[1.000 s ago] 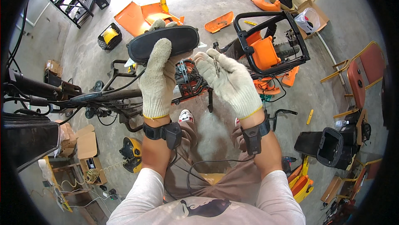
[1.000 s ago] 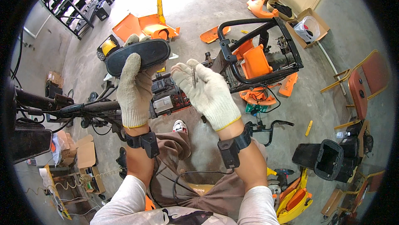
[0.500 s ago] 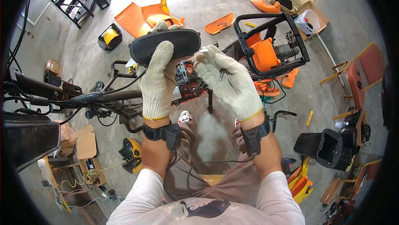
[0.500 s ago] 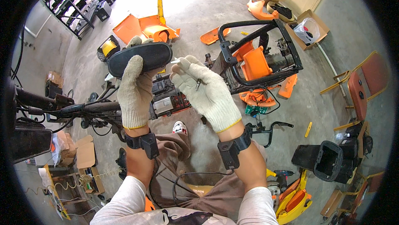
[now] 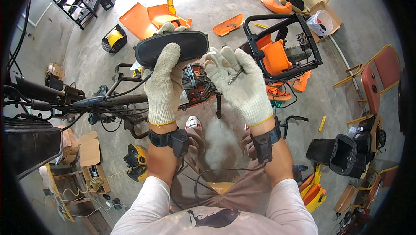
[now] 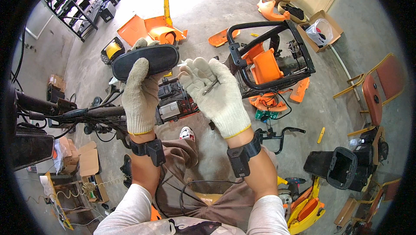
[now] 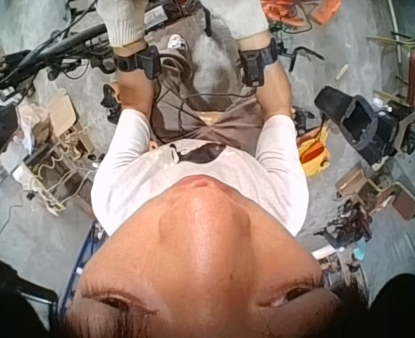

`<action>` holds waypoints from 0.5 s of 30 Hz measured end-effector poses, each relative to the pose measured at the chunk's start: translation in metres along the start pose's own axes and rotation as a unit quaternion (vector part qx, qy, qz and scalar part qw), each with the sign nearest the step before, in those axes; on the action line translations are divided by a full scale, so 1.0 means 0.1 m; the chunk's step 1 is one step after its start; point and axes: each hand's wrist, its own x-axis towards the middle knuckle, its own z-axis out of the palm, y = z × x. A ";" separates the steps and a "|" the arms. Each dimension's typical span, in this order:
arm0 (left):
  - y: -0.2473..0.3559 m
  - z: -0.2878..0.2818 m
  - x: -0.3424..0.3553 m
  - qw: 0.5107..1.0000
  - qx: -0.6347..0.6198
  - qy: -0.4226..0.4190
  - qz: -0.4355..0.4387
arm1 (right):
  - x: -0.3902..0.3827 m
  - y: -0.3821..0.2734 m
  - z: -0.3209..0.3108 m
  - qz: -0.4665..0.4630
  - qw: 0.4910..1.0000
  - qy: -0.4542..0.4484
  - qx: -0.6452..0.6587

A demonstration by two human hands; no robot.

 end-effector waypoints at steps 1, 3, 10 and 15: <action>0.00 -0.01 0.00 1.000 0.001 0.001 -0.002 | 0.02 -0.01 -0.03 0.012 1.000 -0.019 -0.017; -0.01 -0.02 0.00 1.000 0.003 0.003 -0.004 | 0.02 -0.01 -0.04 0.026 0.998 -0.038 -0.033; -0.02 -0.01 0.01 1.000 0.026 -0.006 0.007 | 0.00 0.01 -0.06 0.004 0.994 -0.088 -0.063; 0.02 -0.03 0.01 0.999 0.031 -0.018 0.014 | -0.02 0.06 -0.02 0.006 0.989 -0.125 -0.081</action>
